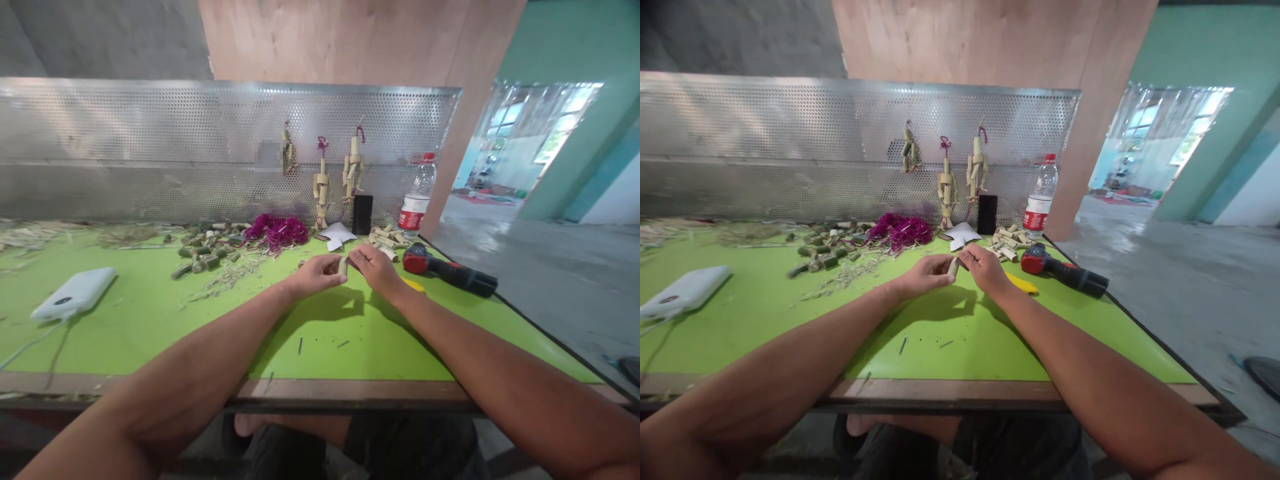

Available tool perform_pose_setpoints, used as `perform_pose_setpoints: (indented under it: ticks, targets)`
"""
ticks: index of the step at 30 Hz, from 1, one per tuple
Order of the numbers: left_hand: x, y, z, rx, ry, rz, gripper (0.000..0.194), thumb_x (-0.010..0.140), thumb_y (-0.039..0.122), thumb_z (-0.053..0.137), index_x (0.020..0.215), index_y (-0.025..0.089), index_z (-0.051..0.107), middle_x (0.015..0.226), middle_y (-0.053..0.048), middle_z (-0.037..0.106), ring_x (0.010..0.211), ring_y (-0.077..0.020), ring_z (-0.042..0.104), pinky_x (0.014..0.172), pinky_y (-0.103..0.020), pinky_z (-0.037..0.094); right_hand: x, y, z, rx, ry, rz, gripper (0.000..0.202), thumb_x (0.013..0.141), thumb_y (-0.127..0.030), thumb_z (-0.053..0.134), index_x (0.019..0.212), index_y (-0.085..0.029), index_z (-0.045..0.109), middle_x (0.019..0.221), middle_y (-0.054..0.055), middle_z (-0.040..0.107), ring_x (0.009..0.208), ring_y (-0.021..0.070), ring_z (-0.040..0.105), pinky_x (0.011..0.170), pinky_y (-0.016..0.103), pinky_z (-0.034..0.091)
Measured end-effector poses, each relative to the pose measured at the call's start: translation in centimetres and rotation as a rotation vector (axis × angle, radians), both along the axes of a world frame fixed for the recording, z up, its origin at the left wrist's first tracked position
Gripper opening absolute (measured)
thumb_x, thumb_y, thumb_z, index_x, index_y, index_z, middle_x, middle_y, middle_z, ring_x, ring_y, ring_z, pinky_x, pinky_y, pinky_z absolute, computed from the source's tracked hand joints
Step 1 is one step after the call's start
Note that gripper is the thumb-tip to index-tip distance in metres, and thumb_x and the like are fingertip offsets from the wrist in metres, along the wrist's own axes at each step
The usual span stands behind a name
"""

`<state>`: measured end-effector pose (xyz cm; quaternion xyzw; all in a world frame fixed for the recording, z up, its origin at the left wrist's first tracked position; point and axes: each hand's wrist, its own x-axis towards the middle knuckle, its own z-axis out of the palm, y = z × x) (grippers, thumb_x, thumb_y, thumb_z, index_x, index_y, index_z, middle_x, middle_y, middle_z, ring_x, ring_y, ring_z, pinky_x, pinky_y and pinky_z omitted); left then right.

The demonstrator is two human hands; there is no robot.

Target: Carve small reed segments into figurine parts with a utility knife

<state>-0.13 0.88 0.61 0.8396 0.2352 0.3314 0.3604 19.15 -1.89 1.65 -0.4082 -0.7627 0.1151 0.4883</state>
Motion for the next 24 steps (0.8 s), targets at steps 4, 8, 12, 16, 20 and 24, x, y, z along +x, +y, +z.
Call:
perform_pose_setpoints:
  ticks: [4, 8, 12, 16, 20, 24]
  targets:
    - [0.3, 0.1, -0.3, -0.071, -0.027, -0.038, 0.040, 0.076, 0.044, 0.065, 0.104, 0.016, 0.061, 0.070, 0.003, 0.042, 0.060, -0.0092, 0.037, 0.056, -0.023, 0.031, -0.4, 0.3, -0.8, 0.057, -0.056, -0.029, 0.035, 0.090, -0.047, 0.047, 0.071, -0.020, 0.056, 0.065, -0.001, 0.052, 0.063, 0.0128, 0.045, 0.060, 0.024, 0.035]
    - [0.1, 0.1, -0.3, -0.113, -0.056, -0.026, 0.035, 0.076, 0.043, 0.067, 0.095, 0.014, 0.061, 0.070, 0.003, 0.044, 0.061, -0.0088, 0.038, 0.056, -0.022, 0.031, -1.2, -0.2, -1.5, 0.073, -0.022, -0.025, 0.033, 0.090, -0.046, 0.048, 0.070, -0.020, 0.053, 0.063, -0.002, 0.050, 0.062, 0.0128, 0.045, 0.060, 0.023, 0.035]
    - [0.2, -0.2, -0.2, -0.164, -0.072, -0.068, 0.035, 0.073, 0.040, 0.070, 0.092, 0.013, 0.061, 0.072, 0.001, 0.049, 0.062, -0.0090, 0.042, 0.057, -0.023, 0.034, -1.5, -0.4, -1.4, 0.049, -0.074, 0.042, 0.033, 0.089, -0.045, 0.050, 0.069, -0.020, 0.054, 0.063, -0.002, 0.050, 0.061, 0.0124, 0.046, 0.059, 0.023, 0.036]
    - [0.5, -0.3, -0.4, -0.159, -0.086, -0.026, 0.035, 0.073, 0.042, 0.071, 0.088, 0.013, 0.060, 0.071, 0.002, 0.047, 0.061, -0.0082, 0.040, 0.056, -0.023, 0.034, -1.2, 0.1, -1.2, 0.094, -0.019, -0.084, 0.033, 0.090, -0.045, 0.048, 0.070, -0.020, 0.056, 0.064, -0.001, 0.054, 0.063, 0.0131, 0.048, 0.061, 0.024, 0.037]
    - [0.5, -0.2, -0.6, -0.196, -0.086, -0.067, 0.038, 0.074, 0.043, 0.070, 0.095, 0.013, 0.060, 0.078, -0.001, 0.054, 0.066, -0.0097, 0.048, 0.061, -0.025, 0.041, -1.1, 0.1, -1.3, 0.085, -0.079, -0.023, 0.032, 0.089, -0.045, 0.050, 0.072, -0.020, 0.059, 0.065, -0.001, 0.056, 0.063, 0.0133, 0.051, 0.060, 0.024, 0.037]
    - [0.5, -0.3, -0.7, -0.248, -0.128, -0.102, 0.035, 0.077, 0.043, 0.067, 0.093, 0.012, 0.061, 0.085, -0.004, 0.059, 0.078, -0.0128, 0.056, 0.075, -0.030, 0.049, -1.4, -0.3, -1.5, 0.105, -0.013, -0.061, 0.032, 0.090, -0.043, 0.049, 0.071, -0.019, 0.060, 0.065, 0.000, 0.058, 0.063, 0.0136, 0.051, 0.059, 0.024, 0.038]
